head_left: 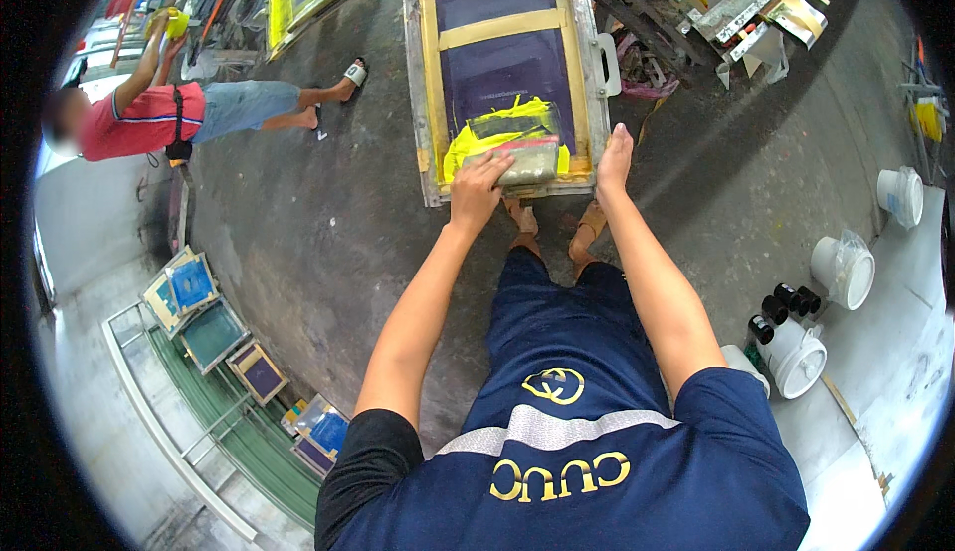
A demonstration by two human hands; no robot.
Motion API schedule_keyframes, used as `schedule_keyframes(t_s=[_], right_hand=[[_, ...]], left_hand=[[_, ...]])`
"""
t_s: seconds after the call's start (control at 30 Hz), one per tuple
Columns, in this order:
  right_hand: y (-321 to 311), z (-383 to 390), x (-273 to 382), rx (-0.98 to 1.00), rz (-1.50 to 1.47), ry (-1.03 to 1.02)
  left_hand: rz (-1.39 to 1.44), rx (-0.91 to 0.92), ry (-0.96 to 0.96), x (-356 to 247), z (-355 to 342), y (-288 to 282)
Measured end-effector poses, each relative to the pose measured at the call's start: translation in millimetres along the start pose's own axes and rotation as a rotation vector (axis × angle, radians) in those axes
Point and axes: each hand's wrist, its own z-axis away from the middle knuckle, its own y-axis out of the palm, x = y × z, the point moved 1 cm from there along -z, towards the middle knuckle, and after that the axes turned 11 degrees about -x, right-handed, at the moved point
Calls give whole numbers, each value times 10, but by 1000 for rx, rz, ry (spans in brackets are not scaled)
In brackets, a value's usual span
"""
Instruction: The person pours yellow ink onto a screen printing frame and uses a squeegee to spread the ink across the mesh. They then lift the frame and pull the squeegee across a fabric item on a conveyor to transfer the ink pattern.
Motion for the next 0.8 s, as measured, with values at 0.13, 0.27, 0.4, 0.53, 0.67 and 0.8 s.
schedule_keyframes(t_s=[0.13,0.27,0.4,0.53,0.67,0.8], right_hand=[[-11,77,66,15,43,17],[-18,16,30,2,37,16],[-5,45,51,5,60,5],[19,107,120,14,75,33],[-23,45,83,-24,62,32],[23,46,5,-23,58,-26]], left_hand=[[-90,-120,51,173,-89,52],[20,24,31,222,19,90],[112,86,48,251,-153,-60],[49,-54,23,283,-313,109],[45,2,77,189,-11,138],[27,-26,70,127,216,-34]])
